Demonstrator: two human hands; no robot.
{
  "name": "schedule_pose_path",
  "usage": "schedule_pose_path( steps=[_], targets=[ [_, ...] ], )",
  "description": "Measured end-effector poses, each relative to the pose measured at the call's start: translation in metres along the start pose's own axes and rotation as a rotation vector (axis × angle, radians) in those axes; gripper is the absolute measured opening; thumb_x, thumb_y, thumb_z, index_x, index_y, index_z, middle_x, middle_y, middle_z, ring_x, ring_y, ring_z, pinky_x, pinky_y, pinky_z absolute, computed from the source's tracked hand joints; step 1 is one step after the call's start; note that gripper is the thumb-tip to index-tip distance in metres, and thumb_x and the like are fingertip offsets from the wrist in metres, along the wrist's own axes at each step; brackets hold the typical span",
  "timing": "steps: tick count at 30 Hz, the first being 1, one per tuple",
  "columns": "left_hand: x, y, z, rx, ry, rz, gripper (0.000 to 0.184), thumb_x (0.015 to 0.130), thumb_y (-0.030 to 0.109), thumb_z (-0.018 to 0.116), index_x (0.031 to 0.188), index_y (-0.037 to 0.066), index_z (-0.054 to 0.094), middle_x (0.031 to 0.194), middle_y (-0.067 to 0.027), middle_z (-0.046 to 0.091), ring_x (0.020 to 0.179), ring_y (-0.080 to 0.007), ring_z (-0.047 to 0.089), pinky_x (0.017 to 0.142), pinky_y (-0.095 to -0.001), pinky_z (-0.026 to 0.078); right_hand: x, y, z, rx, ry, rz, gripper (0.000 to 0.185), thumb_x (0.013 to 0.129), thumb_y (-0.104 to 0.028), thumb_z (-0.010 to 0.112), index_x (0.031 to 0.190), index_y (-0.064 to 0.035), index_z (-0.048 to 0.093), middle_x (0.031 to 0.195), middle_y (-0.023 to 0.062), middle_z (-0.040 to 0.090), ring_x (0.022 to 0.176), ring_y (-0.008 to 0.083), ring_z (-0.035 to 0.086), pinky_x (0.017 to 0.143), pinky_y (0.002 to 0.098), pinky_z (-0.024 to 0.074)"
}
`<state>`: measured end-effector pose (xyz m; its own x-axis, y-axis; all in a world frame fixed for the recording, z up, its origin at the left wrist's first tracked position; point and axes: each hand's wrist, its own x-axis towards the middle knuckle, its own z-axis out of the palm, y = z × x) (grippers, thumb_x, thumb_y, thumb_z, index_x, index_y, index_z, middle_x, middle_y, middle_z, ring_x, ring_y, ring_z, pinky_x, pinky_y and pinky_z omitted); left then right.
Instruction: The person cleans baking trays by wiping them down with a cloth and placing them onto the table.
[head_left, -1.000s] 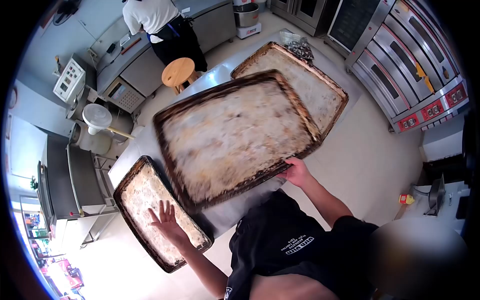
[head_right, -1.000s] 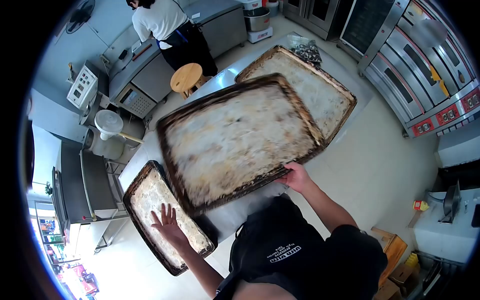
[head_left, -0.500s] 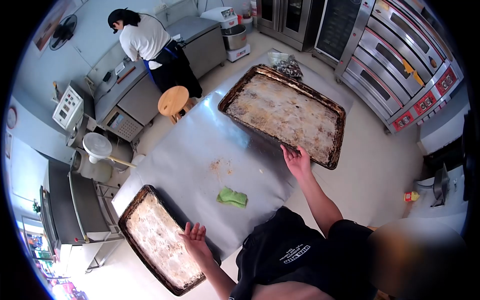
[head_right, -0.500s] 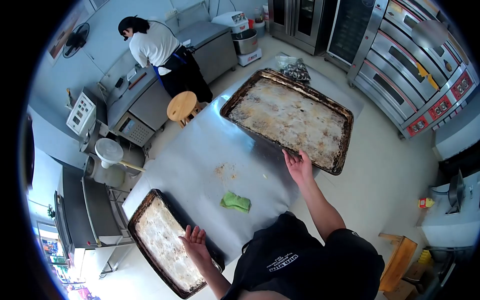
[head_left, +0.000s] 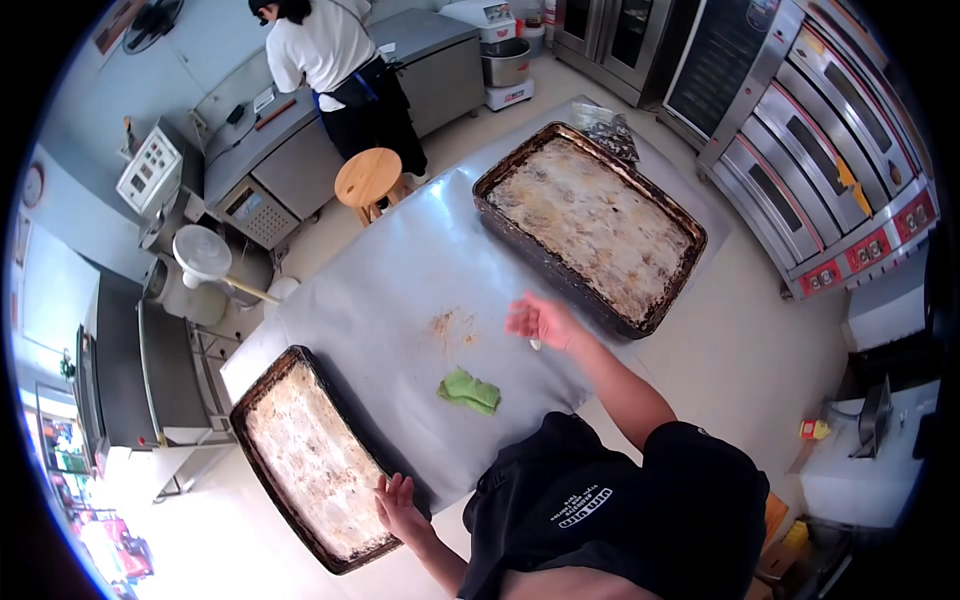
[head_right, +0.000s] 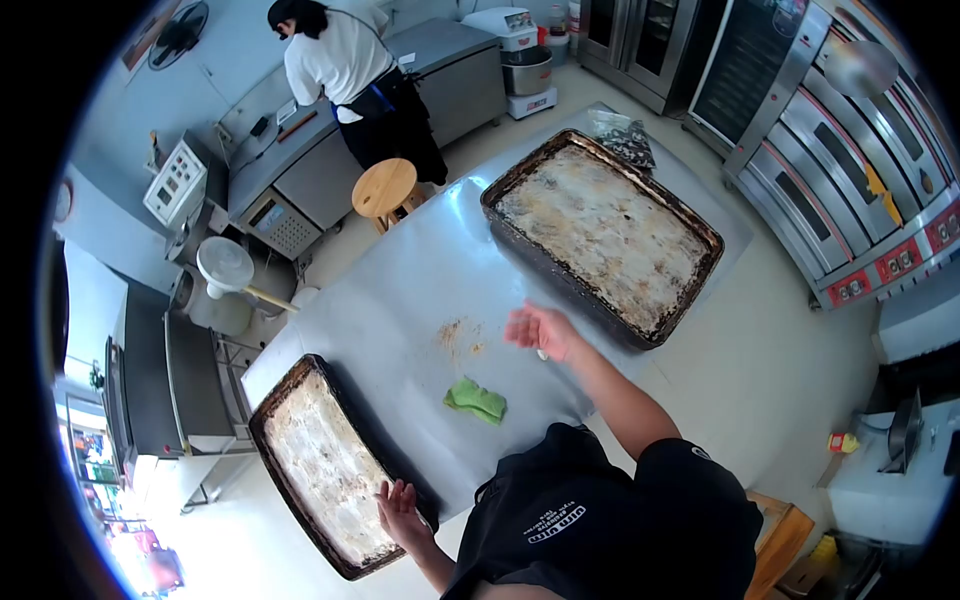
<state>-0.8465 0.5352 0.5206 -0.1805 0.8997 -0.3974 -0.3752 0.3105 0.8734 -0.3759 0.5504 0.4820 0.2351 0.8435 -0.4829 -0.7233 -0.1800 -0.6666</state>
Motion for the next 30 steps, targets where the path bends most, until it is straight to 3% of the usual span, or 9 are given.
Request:
schedule_pose_path(
  steps=[1,4,9,14,19,21,24,28,30],
  targets=[
    [0.002,-0.023,-0.024,0.014,0.067,-0.014,0.052,0.104,0.045,0.058,0.127,-0.002,0.058,0.097,-0.0148,0.068,0.088,-0.0276,0.069,0.088,-0.0384,0.057,-0.004,0.014,0.006,-0.168,0.040,0.057,0.048,0.107,-0.042,0.052,0.111,0.0031,0.067,0.098,0.0141,0.076,0.087,0.0249,0.076,0.075,0.0348,0.0591],
    [-0.015,-0.054,-0.067,0.046,0.322,-0.048,0.038,0.102,0.040,0.065,0.105,0.003,0.058,0.079,-0.0080,0.061,0.073,-0.0225,0.067,0.073,-0.0362,0.060,-0.014,0.076,0.005,-0.805,0.100,-0.147,0.026,0.104,-0.024,0.060,0.106,0.0012,0.068,0.086,0.0116,0.074,0.072,0.0194,0.073,0.067,0.0318,0.0577],
    [-0.026,-0.083,-0.145,0.338,0.587,-0.139,0.052,0.097,0.047,0.070,0.092,0.000,0.050,0.066,-0.0067,0.053,0.052,-0.0174,0.059,0.050,-0.0341,0.059,-0.041,0.126,-0.015,-1.059,0.140,-0.192,0.019,0.101,-0.016,0.064,0.106,0.0009,0.069,0.079,0.0089,0.073,0.067,0.0140,0.070,0.063,0.0288,0.0567],
    [-0.011,-0.084,-0.181,0.357,0.533,-0.246,0.067,0.094,0.058,0.067,0.096,-0.007,0.051,0.069,-0.0134,0.059,0.056,-0.0249,0.067,0.051,-0.0367,0.063,-0.051,0.151,0.009,-1.174,0.082,-0.168,0.017,0.099,-0.017,0.065,0.102,-0.0016,0.071,0.078,0.0088,0.073,0.067,0.0169,0.071,0.064,0.0317,0.0560],
    [0.014,-0.078,-0.196,0.451,0.419,-0.193,0.064,0.093,0.058,0.068,0.087,-0.005,0.061,0.062,-0.0114,0.060,0.051,-0.0235,0.067,0.047,-0.0350,0.061,-0.011,0.183,0.054,-1.644,0.069,-0.805,0.023,0.086,-0.014,0.071,0.108,-0.0068,0.070,0.093,0.0140,0.065,0.085,0.0327,0.065,0.073,0.0453,0.0522],
    [0.013,-0.077,-0.199,0.451,0.457,-0.220,0.051,0.092,0.046,0.075,0.085,-0.003,0.063,0.064,-0.0113,0.063,0.049,-0.0207,0.065,0.044,-0.0323,0.058,-0.008,0.177,0.083,-1.735,0.004,-1.053,0.027,0.085,-0.013,0.071,0.111,-0.0085,0.069,0.101,0.0163,0.062,0.090,0.0358,0.063,0.076,0.0475,0.0513],
    [0.014,-0.077,-0.209,0.327,0.481,-0.229,0.036,0.088,0.030,0.080,0.080,-0.001,0.062,0.064,-0.0104,0.062,0.048,-0.0193,0.063,0.042,-0.0311,0.056,0.024,0.205,0.060,-1.838,-0.036,-0.945,0.030,0.085,-0.013,0.071,0.115,-0.0075,0.067,0.109,0.0181,0.061,0.094,0.0388,0.063,0.079,0.0480,0.0510],
    [0.011,-0.083,-0.201,0.163,0.639,-0.155,0.021,0.085,0.015,0.075,0.076,0.001,0.062,0.063,-0.0083,0.062,0.047,-0.0174,0.060,0.042,-0.0308,0.053,0.028,0.202,0.056,-1.613,0.011,-0.617,0.030,0.085,-0.002,0.067,0.115,-0.0039,0.066,0.108,0.0156,0.066,0.095,0.0341,0.066,0.080,0.0440,0.0532],
    [0.006,-0.076,-0.186,0.119,0.652,-0.111,0.017,0.084,0.011,0.074,0.076,0.001,0.062,0.063,-0.0075,0.062,0.046,-0.0166,0.058,0.041,-0.0302,0.050,0.044,0.192,0.039,-1.059,0.001,-0.297,0.027,0.088,-0.005,0.065,0.115,-0.0023,0.065,0.109,0.0138,0.067,0.094,0.0312,0.067,0.080,0.0424,0.0539]
  ],
)
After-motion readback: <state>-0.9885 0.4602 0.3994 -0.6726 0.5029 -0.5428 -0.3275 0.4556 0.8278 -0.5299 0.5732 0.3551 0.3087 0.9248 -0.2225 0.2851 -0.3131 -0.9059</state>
